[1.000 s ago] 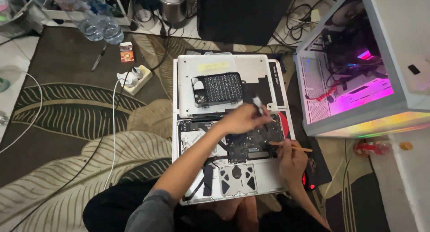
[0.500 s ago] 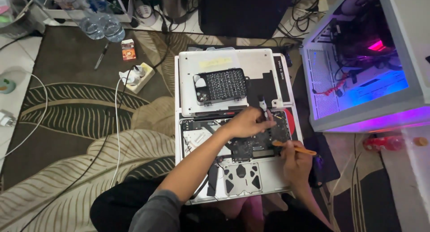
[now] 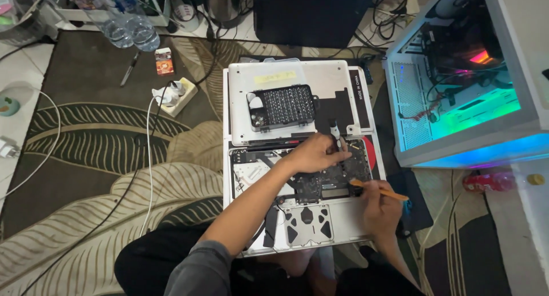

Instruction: Brushing dust off the internal components of a disassembled laptop using a small brush and a marker for manipulation.

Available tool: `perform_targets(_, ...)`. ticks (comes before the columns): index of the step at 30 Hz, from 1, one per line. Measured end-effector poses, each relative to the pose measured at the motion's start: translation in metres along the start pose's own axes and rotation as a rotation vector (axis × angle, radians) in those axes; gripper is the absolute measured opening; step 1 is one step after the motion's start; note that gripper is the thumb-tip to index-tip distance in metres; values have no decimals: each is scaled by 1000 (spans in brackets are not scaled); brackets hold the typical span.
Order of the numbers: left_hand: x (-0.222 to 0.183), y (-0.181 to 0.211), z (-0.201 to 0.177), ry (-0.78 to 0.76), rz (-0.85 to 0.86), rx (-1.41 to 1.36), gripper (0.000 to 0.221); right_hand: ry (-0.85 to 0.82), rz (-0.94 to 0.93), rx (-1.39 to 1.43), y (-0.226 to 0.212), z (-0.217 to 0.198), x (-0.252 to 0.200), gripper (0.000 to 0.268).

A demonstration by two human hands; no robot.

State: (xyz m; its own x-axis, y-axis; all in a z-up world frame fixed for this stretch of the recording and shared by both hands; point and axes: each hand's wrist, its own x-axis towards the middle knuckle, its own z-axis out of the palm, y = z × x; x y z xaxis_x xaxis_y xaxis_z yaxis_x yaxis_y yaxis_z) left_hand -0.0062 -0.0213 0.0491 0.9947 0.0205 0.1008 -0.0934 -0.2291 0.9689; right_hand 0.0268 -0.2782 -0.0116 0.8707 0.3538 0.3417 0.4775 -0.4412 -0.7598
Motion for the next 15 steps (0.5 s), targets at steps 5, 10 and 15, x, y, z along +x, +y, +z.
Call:
perform_targets(5,-1,-2,1,-7,-3,4,35,56,100,31,3,3,-3,37)
perform_targets(10,-2,-3,-1,-7,18,8,37,18,54,25,0,-1,0,37)
perform_targets(15,-1,-17,-1,-6,8,14,39,-4,9,60,30,2,-8,41)
